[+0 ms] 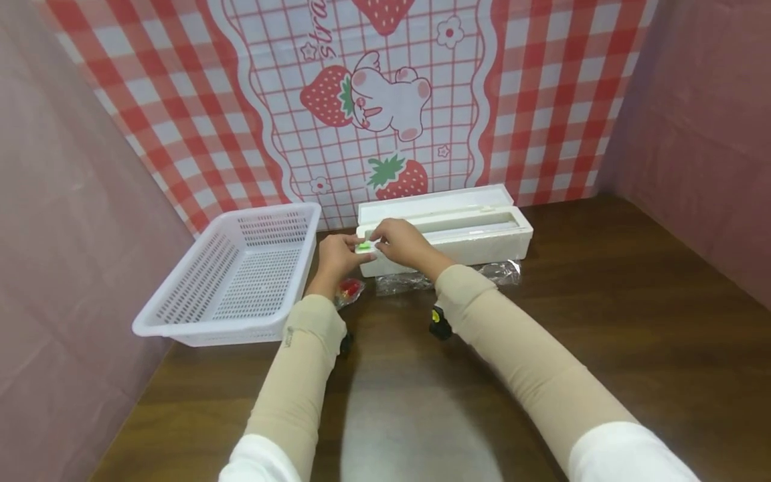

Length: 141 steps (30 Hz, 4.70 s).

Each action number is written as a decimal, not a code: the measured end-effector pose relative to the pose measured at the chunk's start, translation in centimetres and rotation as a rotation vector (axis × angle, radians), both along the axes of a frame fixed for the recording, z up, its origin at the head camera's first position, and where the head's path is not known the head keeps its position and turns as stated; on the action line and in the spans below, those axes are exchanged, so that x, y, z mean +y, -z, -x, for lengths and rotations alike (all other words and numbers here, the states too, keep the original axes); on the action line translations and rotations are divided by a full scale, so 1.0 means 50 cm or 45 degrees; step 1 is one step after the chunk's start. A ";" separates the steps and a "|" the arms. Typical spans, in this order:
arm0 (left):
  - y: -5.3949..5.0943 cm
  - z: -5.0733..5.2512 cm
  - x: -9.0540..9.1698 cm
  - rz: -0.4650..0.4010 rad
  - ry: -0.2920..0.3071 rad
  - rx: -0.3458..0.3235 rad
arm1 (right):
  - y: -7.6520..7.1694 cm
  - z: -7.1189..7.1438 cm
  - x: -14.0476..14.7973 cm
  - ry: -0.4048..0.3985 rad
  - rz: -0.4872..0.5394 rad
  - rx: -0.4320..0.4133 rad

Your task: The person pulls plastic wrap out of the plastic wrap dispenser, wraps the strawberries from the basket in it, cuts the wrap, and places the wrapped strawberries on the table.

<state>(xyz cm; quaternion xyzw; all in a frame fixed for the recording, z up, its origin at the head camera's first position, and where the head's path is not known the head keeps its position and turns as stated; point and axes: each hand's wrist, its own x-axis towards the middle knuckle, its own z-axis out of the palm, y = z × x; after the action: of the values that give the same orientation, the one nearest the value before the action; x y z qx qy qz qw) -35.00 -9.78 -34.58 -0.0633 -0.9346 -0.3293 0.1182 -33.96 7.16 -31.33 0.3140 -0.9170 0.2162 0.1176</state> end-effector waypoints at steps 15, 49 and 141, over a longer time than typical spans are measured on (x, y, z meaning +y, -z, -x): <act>0.004 0.000 -0.017 0.084 -0.107 0.067 | 0.004 0.027 -0.089 0.000 -0.119 0.021; 0.002 0.000 -0.005 0.039 -0.082 0.044 | 0.001 0.045 -0.026 -0.132 -0.203 0.117; 0.001 -0.006 -0.001 -0.014 -0.095 -0.043 | 0.024 0.048 0.079 -0.168 -0.107 0.212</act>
<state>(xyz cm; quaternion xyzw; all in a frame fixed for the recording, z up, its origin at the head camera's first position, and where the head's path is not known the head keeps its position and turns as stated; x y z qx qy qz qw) -34.72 -9.83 -34.65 -0.0221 -0.9363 -0.3310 0.1151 -36.34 11.11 -32.52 0.3950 -0.8897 0.1580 0.1657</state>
